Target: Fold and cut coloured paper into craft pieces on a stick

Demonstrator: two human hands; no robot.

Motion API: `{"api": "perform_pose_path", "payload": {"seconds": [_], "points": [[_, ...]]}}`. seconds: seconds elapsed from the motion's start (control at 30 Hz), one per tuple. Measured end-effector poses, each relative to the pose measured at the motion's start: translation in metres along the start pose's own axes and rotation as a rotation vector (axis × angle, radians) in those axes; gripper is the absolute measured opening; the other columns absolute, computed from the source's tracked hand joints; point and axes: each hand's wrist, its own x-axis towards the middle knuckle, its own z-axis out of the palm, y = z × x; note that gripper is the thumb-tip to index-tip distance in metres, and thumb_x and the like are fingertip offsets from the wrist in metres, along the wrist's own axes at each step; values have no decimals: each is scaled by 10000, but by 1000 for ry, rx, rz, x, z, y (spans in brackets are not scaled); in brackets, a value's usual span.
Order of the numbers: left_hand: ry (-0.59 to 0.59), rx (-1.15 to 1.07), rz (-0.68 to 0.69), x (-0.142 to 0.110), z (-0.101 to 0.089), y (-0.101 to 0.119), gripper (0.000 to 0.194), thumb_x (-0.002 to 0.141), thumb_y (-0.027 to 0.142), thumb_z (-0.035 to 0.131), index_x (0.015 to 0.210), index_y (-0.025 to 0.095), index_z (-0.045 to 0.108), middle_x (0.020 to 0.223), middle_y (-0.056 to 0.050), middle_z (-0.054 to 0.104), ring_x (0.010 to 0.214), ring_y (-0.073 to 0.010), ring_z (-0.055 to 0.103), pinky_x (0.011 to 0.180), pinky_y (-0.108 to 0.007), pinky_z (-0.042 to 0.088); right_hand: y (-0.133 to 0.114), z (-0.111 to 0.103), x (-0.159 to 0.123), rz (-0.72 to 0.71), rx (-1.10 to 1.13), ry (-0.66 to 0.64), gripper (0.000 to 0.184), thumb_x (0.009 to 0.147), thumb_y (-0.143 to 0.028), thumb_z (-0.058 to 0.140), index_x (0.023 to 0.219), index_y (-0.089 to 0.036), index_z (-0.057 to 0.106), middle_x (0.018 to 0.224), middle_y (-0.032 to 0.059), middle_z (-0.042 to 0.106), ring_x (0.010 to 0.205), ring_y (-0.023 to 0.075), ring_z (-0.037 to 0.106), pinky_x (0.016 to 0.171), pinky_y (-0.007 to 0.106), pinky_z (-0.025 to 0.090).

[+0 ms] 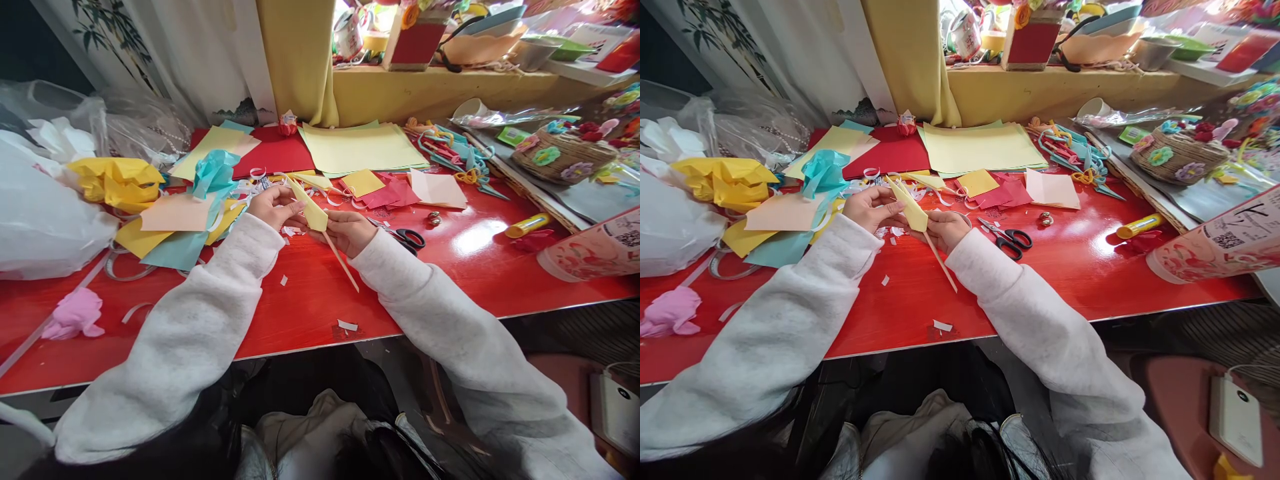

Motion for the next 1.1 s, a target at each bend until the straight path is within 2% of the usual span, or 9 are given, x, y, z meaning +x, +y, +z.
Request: {"api": "perform_pose_path", "payload": {"seconds": [0.47, 0.8, 0.97, 1.1], "points": [[5, 18, 29, 2, 1, -4, 177, 585, 145, 644, 727, 123, 541, 623, 1, 558, 515, -137, 582, 513, -316, 535, 2, -3, 2, 4, -26, -31, 344, 770, 24, 292, 993, -72, 536, 848, 86, 641, 834, 142, 602, 815, 335, 476], [36, 97, 49, 2, 1, -4, 188, 583, 170, 643, 735, 125, 543, 597, 5, 545, 476, -118, 549, 491, -302, 498, 2, -2, 1, 2, -18, -50, 335, 757, 17, 291, 1008, -34, 506, 785, 115, 641, 791, 158, 614, 844, 370, 450], [60, 161, 84, 4, 0, -6, 182, 577, 189, 644, 725, 131, 554, 596, 7, 559, 513, -105, 537, 495, -251, 471, -2, 3, -2, 13, -12, 12, 326, 735, 33, 277, 968, -12, 500, 736, 123, 635, 723, 153, 621, 788, 358, 482], [79, 211, 125, 8, -3, -10, 183, 555, 199, 661, 700, 135, 570, 637, 4, 584, 586, -103, 546, 540, -217, 458, -5, 5, -1, 73, -20, 50, 270, 754, -44, 293, 908, -20, 514, 704, 124, 631, 675, 150, 620, 725, 332, 506]]}}
